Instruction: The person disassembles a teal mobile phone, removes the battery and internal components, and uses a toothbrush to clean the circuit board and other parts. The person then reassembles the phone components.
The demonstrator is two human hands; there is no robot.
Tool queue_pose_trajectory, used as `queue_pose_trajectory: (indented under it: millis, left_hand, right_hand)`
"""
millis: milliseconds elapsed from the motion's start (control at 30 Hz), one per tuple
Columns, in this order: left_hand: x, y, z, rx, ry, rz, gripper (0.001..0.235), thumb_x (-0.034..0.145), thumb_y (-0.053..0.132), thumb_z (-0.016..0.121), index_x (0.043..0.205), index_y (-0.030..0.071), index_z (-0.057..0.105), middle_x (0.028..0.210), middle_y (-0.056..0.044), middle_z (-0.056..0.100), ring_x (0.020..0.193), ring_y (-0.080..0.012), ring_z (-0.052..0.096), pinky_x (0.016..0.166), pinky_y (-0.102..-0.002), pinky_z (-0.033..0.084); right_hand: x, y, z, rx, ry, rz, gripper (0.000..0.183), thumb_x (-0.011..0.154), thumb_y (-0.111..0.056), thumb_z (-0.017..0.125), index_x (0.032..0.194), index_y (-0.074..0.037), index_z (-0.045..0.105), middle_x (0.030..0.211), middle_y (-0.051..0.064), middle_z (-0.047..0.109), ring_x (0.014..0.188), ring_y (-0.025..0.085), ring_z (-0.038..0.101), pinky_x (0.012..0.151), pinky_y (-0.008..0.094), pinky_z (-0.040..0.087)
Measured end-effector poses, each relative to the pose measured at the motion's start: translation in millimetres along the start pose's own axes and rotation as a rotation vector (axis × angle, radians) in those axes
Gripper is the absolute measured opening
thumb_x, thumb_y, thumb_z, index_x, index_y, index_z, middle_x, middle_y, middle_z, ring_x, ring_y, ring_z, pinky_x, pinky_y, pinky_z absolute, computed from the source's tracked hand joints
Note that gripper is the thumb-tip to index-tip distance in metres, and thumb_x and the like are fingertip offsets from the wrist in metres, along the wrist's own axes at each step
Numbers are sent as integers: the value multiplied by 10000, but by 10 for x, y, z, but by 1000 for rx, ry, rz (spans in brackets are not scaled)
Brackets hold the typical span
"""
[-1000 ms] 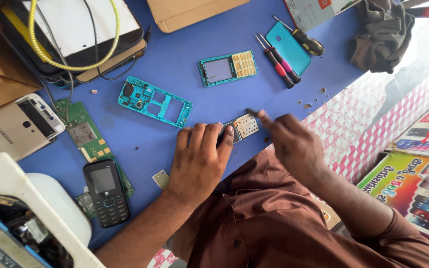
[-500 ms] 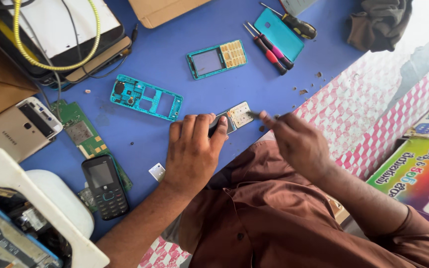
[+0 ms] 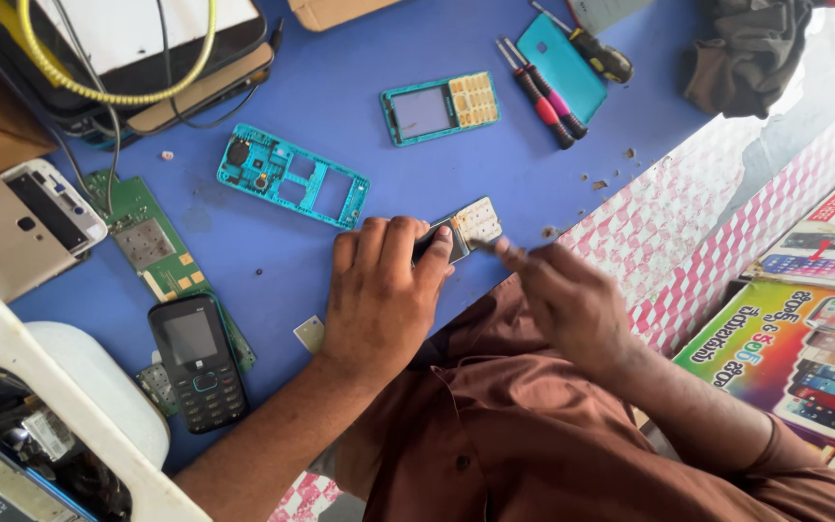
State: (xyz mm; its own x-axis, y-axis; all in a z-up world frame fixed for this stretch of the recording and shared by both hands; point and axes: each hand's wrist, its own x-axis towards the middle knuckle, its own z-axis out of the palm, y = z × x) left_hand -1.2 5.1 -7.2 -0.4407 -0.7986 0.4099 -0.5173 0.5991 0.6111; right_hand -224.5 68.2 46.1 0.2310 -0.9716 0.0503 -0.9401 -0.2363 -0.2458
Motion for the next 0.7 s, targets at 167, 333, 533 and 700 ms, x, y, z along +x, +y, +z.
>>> queue_pose_trajectory:
  millis: [167,333,533,700]
  left_hand:
    - [-2,13,-27,47,7,0,215,963,148,689,1154,62,735,1108,-64,626,1039,-236,594,878,-422,471]
    - [-15,9,-12,38,-10,-5,218,955,135,686,1156,66,739,1109,-56,628,1041,-231,593,873,-418,469]
    - [-14,-1,-22,57,9,3,220,956,136,689,1152,54,743,1092,-54,622,1042,-223,593,887,-416,475]
    - [-22,-2,6,60,11,1,184,973,132,697,1131,49,744,1085,-52,628,1031,-213,595,870,-399,475]
  right_hand:
    - [129,-51,20,36,-62,14,384,968,10,645,1331,-113,665,904,73,613,618,190,635,537,339,546]
    - [207,-59,-2,-44,-65,71,443,936,21,656,1354,-122,680,857,86,602,595,240,605,531,394,510]
    - [229,-194,-73,47,-84,71,442,923,2,663,1346,-127,669,877,83,605,632,251,617,581,413,506]
    - [270,-132,35,40,-60,67,420,946,11,665,1347,-115,667,891,89,606,655,263,622,579,408,502]
